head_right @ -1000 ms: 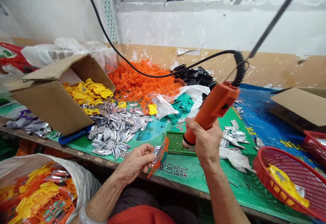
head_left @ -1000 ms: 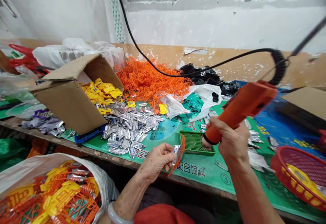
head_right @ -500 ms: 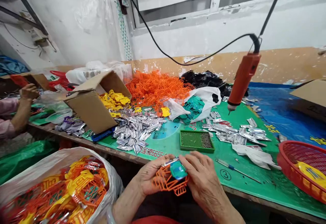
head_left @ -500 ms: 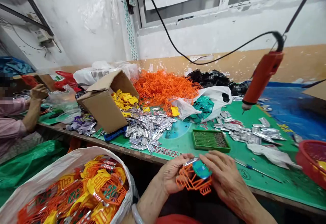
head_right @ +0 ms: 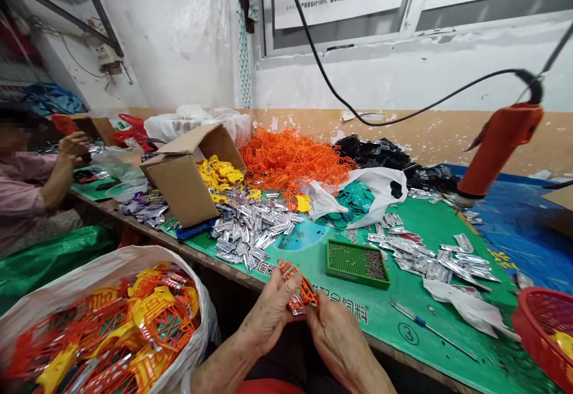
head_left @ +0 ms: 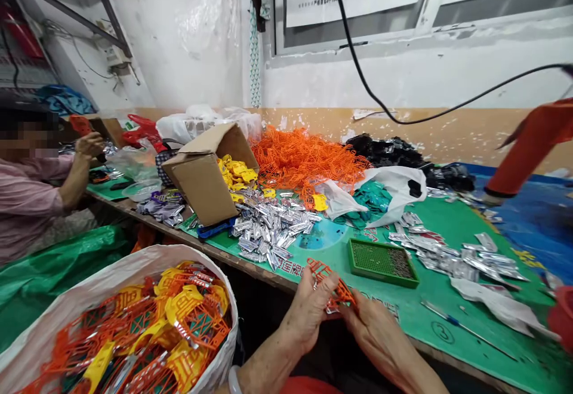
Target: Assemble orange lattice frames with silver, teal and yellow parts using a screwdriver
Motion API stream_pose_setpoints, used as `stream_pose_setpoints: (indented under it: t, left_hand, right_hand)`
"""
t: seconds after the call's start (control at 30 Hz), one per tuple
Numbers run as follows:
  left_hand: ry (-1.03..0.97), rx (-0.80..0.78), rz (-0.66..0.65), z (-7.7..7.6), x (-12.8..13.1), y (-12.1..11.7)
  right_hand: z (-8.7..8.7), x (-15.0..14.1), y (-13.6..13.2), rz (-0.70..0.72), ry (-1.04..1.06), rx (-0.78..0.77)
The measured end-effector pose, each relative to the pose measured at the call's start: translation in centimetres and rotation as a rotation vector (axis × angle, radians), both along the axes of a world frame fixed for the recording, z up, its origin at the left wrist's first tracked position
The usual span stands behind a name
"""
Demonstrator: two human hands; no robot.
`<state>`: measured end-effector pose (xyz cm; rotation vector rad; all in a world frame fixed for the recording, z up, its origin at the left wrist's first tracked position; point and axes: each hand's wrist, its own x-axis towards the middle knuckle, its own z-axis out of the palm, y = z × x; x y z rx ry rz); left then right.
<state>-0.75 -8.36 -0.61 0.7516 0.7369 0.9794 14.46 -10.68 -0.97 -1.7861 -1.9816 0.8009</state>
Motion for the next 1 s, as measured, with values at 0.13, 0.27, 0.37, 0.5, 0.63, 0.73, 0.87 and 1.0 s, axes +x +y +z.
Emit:
stream_pose_setpoints:
  t: [0.13,0.27,0.37,0.5,0.63,0.73,0.87,1.0]
  left_hand:
    - [-0.051,-0.090,0.249,-0.2,-1.9,0.5]
    - [-0.074,-0.139,0.375,-0.1,-4.2,0.8]
    - [-0.114,-0.192,0.419,0.4,-5.1,0.9]
    - [-0.134,-0.249,0.508,0.7,-6.2,1.1]
    - [-0.166,-0.263,0.504,0.5,-7.3,1.5]
    - [-0.202,-0.286,0.499,0.5,-7.6,1.9]
    - [-0.225,-0.346,0.425,0.9,-7.0,2.5]
    - [-0.243,-0.312,0.286,0.8,-5.6,2.9]
  right_hand:
    - [2.3,-0.9,2.9,0.378,0.258,-0.147]
    - [2.8,-3.7,8.9,0.287,0.139,-0.037]
    - [1.6,-7.6,12.5,0.267,0.048,0.015]
    - [-0.3,-11.4,14.4,0.245,-0.034,0.005]
    - [-1.1,-11.9,14.7,0.224,0.031,-0.029]
    - [-1.0,-10.6,14.6,0.210,0.176,-0.056]
    - [0.2,-7.4,12.8,0.138,0.456,-0.112]
    - [2.1,-3.9,9.3,0.109,0.717,-0.201]
